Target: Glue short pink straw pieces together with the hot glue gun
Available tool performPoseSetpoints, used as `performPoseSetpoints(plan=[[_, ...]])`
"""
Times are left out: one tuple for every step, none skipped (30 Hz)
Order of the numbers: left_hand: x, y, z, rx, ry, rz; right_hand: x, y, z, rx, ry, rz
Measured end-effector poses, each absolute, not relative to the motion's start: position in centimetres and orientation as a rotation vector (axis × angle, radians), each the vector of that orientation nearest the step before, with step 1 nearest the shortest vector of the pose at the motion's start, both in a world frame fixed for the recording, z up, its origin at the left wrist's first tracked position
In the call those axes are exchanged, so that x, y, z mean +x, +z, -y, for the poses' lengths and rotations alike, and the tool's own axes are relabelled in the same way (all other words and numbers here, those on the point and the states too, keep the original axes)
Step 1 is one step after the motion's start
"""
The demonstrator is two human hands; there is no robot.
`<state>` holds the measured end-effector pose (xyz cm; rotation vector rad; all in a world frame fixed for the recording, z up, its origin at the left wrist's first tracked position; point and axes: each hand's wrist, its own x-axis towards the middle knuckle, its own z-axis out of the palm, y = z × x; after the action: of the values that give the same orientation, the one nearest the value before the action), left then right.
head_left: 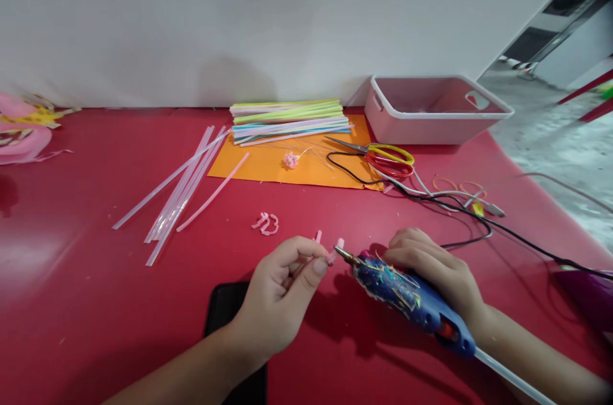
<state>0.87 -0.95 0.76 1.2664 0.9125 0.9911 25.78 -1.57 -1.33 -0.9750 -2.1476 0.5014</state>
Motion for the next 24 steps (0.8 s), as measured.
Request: performPoseSetpoints(plan=[[0.88,0.81,0.92,1.259,0.99,-0.911,25.76,-1.3,1.59,-0.977,0.499,2.146],[0.89,0.85,0.9,1.251,0.992,-0.911,25.75,-1.27,1.62,-0.978,0.495,2.147],[0.91,0.87,0.88,1.244,0.995,-0.913,25.73,-1.24,1.64,-0.977,0.492,2.15],[0.92,0.88,0.86,1.239,0.998,-0.914,25.71,-1.22,1.65,-0.975,0.491,2.153],[0.93,0.88,0.85,1.234,1.001,-0.917,25.69,-1.2,1.65,-0.974,0.491,2.154],[0.94,0.86,0.84,1.23,0.999,-0.917,25.67,-1.19,1.65,-0.975,0.49,2.151],[0.94,0.82,0.82,1.224,0.994,-0.914,25.67,-1.18,1.65,-0.977,0.491,2.144],[0.93,0.78,0.8,1.214,0.982,-0.908,25.66,-1.18,1.64,-0.979,0.493,2.136],[0.92,0.73,0.77,1.199,0.971,-0.899,25.67,-1.18,1.63,-0.982,0.493,2.129],[0.9,0.67,0.74,1.18,0.962,-0.891,25.68,-1.19,1.62,-0.982,0.491,2.126],[0.88,0.61,0.71,1.16,0.955,-0.885,25.7,-1.2,1.61,-0.981,0.492,2.128],[0.86,0.56,0.69,1.143,0.951,-0.877,25.72,-1.22,1.6,-0.981,0.493,2.132],[0.84,0.51,0.68,1.13,0.952,-0.874,25.74,-1.25,1.6,-0.985,0.493,2.134],[0.82,0.46,0.68,1.12,0.954,-0.873,25.76,-1.27,1.6,-0.991,0.494,2.138],[0.82,0.43,0.7,1.114,0.956,-0.874,25.77,-1.28,1.59,-0.996,0.496,2.143],[0.82,0.41,0.71,1.112,0.957,-0.874,25.78,-1.29,1.59,-0.996,0.495,2.145],[0.83,0.4,0.73,1.112,0.958,-0.873,25.78,-1.29,1.59,-0.995,0.492,2.147],[0.84,0.42,0.74,1.113,0.961,-0.873,25.78,-1.28,1.59,-0.994,0.488,2.147],[0.86,0.46,0.75,1.116,0.961,-0.875,25.78,-1.27,1.58,-0.989,0.483,2.146],[0.88,0.51,0.74,1.122,0.96,-0.876,25.77,-1.25,1.58,-0.986,0.479,2.144],[0.9,0.58,0.73,1.129,0.959,-0.879,25.76,-1.24,1.57,-0.986,0.477,2.141],[0.92,0.66,0.71,1.136,0.959,-0.884,25.75,-1.23,1.56,-0.987,0.475,2.141],[0.93,0.74,0.69,1.141,0.961,-0.891,25.74,-1.23,1.55,-0.989,0.472,2.142],[0.94,0.81,0.66,1.145,0.961,-0.896,25.73,-1.23,1.54,-0.994,0.467,2.142]])
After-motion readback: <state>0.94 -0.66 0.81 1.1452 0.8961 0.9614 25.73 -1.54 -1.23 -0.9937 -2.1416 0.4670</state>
